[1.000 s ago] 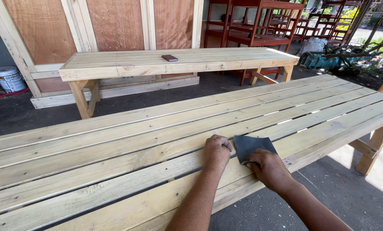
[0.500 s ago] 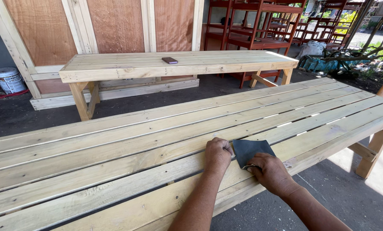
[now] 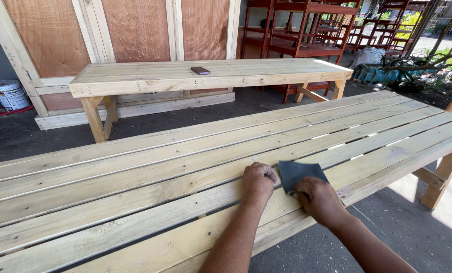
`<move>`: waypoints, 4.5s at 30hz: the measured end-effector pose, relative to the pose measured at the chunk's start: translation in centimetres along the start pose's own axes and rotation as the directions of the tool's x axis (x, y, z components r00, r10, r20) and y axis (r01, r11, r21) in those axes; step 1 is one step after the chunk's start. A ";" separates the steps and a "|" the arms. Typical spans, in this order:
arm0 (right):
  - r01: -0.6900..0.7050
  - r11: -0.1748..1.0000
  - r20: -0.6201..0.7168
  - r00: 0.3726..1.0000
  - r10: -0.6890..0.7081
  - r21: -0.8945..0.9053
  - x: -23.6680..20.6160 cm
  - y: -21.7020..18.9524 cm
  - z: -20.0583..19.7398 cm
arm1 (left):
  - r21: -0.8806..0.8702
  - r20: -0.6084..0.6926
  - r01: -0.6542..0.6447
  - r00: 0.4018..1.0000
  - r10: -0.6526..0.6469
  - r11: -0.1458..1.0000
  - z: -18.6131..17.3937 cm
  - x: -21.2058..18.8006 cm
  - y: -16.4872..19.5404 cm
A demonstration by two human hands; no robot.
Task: The person sands the slatted top and edges of a wooden bench by hand, rubbing a sheet of sandpaper back and forth across the planks. They work along the bench, smoothing different boards and the bench ends, steadying the bench with the other hand.
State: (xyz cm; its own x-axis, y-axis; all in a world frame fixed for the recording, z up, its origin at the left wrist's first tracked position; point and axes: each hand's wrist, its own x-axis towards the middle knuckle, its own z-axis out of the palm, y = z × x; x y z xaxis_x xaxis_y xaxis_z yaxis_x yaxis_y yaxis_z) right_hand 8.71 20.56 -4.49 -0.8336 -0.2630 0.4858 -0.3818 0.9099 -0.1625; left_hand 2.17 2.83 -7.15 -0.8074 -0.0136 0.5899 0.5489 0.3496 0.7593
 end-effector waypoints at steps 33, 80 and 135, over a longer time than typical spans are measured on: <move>-0.279 0.936 -0.056 0.960 0.273 -0.213 -0.1 10.5 0.2 | -0.175 0.099 0.049 0.995 -0.032 0.983 4.1 0.8 1.4; 0.004 0.999 0.344 0.939 0.014 -0.051 2.8 5.1 4.0 | 0.057 -0.301 -0.022 0.953 0.038 0.998 3.8 1.2 0.9; 0.059 0.985 0.075 0.996 -0.047 -0.160 -5.3 -7.4 3.9 | -0.034 -0.405 0.101 0.908 -0.106 0.994 -6.0 -0.4 -1.3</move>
State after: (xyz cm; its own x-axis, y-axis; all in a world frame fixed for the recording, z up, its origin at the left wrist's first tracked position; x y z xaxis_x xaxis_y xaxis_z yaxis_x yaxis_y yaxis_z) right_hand 14.34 13.98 -9.25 -0.8423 -0.3291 0.4269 -0.3613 0.9324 0.0059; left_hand 3.07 -3.25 -6.67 -0.7038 -0.4289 0.5663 0.4713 0.3146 0.8240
